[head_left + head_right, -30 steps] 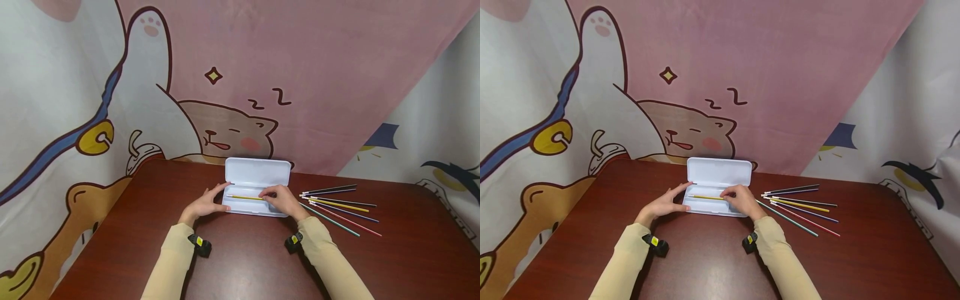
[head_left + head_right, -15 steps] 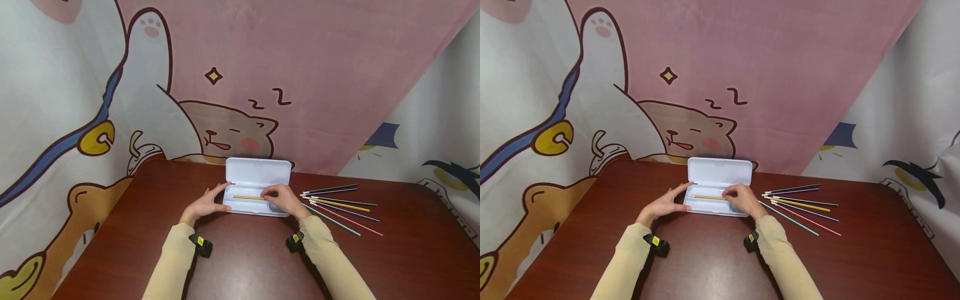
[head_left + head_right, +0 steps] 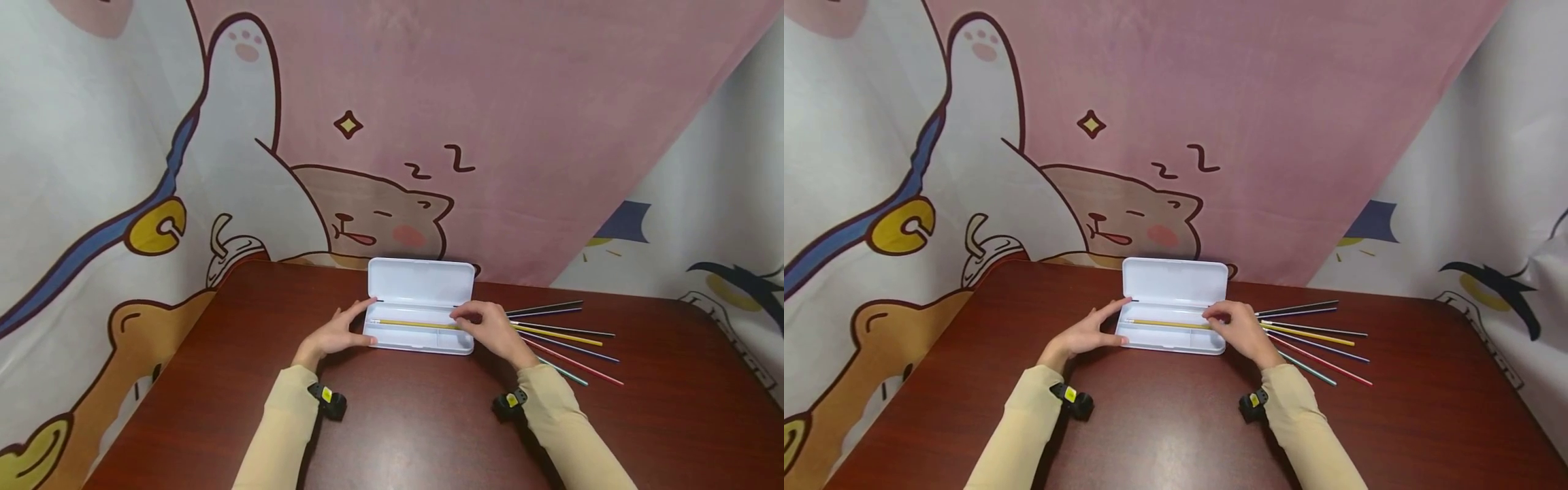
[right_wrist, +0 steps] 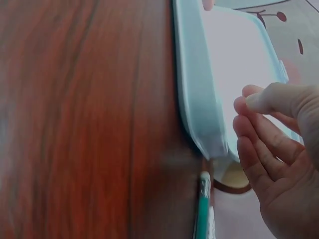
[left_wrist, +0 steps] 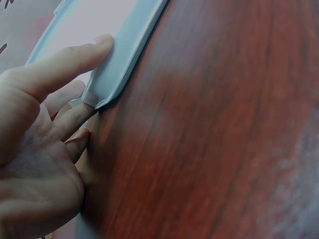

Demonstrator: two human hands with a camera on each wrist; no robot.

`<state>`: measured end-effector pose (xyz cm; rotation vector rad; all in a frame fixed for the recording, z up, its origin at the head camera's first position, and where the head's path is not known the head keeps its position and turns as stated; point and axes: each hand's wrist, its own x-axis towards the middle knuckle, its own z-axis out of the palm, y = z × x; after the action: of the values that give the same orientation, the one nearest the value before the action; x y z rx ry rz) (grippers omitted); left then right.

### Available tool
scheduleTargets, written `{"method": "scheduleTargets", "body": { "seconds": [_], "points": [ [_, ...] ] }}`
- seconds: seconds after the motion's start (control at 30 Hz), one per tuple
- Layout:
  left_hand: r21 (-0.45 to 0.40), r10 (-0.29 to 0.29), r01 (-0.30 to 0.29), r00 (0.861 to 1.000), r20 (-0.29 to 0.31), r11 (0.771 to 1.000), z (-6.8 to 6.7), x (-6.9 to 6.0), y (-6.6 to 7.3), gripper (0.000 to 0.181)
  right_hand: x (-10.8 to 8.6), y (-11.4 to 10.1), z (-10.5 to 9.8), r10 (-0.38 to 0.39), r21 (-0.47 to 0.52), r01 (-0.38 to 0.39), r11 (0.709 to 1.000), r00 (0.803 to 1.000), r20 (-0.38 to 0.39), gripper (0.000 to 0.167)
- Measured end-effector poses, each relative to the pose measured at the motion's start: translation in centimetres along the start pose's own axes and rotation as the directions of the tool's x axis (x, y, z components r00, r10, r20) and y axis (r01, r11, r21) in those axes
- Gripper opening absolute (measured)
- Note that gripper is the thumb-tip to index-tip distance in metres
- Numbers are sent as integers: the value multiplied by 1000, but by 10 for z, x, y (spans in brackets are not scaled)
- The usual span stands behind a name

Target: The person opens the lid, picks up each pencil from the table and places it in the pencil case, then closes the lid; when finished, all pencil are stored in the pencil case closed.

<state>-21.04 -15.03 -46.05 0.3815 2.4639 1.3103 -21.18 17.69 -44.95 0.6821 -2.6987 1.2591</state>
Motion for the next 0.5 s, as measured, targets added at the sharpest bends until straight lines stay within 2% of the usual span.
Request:
{"method": "scheduleTargets", "body": {
  "seconds": [0.3,0.5],
  "points": [
    [-9,14,-14,1000,5,1000,1,0,-3,83,-22,8,-27,62,-30,-63,998,997,-55,15],
    [3,4,-4,1000,16,1000,-1,1,-2,82,-41,14,-49,74,-86,-82,993,993,-90,16]
  ]
}}
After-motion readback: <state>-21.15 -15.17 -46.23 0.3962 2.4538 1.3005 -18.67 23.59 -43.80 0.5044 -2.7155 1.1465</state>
